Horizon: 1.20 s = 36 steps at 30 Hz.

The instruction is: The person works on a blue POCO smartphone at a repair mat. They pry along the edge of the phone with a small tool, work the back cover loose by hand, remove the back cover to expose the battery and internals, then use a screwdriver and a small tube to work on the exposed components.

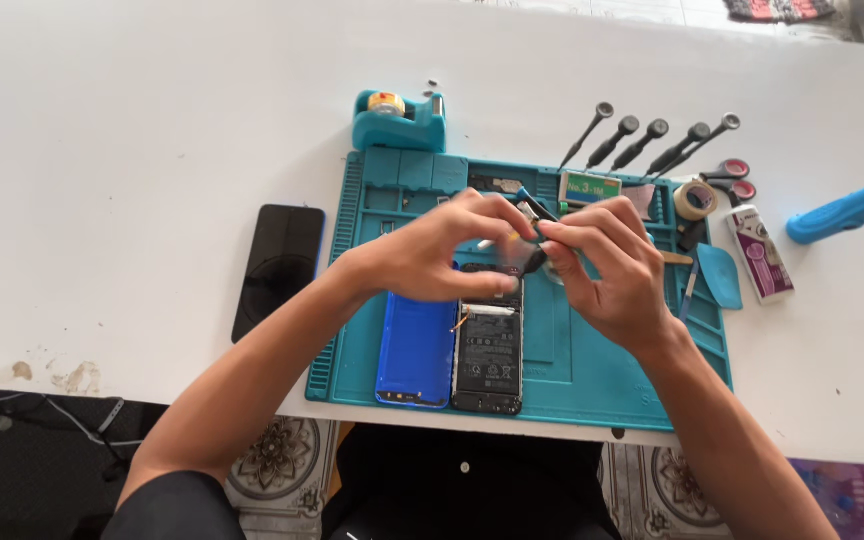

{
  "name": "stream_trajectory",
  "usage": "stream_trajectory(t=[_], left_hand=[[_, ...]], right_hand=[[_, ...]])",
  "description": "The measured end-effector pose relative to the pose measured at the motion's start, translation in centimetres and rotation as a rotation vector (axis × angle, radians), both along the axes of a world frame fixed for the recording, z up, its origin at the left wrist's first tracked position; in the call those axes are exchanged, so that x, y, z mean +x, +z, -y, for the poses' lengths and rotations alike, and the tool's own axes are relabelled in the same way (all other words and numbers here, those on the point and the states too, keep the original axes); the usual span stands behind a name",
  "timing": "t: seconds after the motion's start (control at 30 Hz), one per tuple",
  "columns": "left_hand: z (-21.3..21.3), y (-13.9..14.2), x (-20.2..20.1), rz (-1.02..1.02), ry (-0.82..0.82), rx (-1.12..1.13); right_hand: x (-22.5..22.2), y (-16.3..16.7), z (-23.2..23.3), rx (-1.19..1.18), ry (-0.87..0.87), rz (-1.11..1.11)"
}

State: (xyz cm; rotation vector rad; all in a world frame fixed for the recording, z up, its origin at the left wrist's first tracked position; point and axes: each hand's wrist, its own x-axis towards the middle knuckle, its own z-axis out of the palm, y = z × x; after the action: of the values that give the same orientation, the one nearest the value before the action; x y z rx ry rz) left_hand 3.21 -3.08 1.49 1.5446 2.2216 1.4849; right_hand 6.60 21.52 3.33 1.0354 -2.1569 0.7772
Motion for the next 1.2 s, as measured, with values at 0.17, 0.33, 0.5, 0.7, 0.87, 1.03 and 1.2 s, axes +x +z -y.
stream_trajectory(t=[0.17,0.33,0.5,0.7,0.87,1.03,1.2], left_hand=[[-0.6,-1.1,0.1,0.058,0.113,0.032],[-1.3,-1.8,-0.3,0.015,0.264,0.005],[-1.1,-1.4,0.2,-0.014,0.241,0.037],[-1.2,-0.1,1.1,-0.062,0.242,0.119],[-0.3,0.0,0.6,-0.128,0.361,0.169],[0.1,-0.7,0.8,-0.328,0.459,-0.071],[-0.5,-0.8,1.5,-0.409,0.387,-0.155]], right_hand=[[0.0,-0.2,0.2,-0.029,0.008,0.031],[-0.2,-0.2,0.2,-0.032,0.001,0.02],[-0.3,-0.4,0.1,-0.059,-0.024,0.06],[-0.4,-0.9,-0.1,-0.078,-0.002,0.1],[-0.3,-1.0,-0.6,-0.107,-0.001,0.166],[-0.3,-1.4,-1.3,-0.197,0.028,0.311],[-0.2,-1.6,-1.9,-0.465,0.137,0.452]])
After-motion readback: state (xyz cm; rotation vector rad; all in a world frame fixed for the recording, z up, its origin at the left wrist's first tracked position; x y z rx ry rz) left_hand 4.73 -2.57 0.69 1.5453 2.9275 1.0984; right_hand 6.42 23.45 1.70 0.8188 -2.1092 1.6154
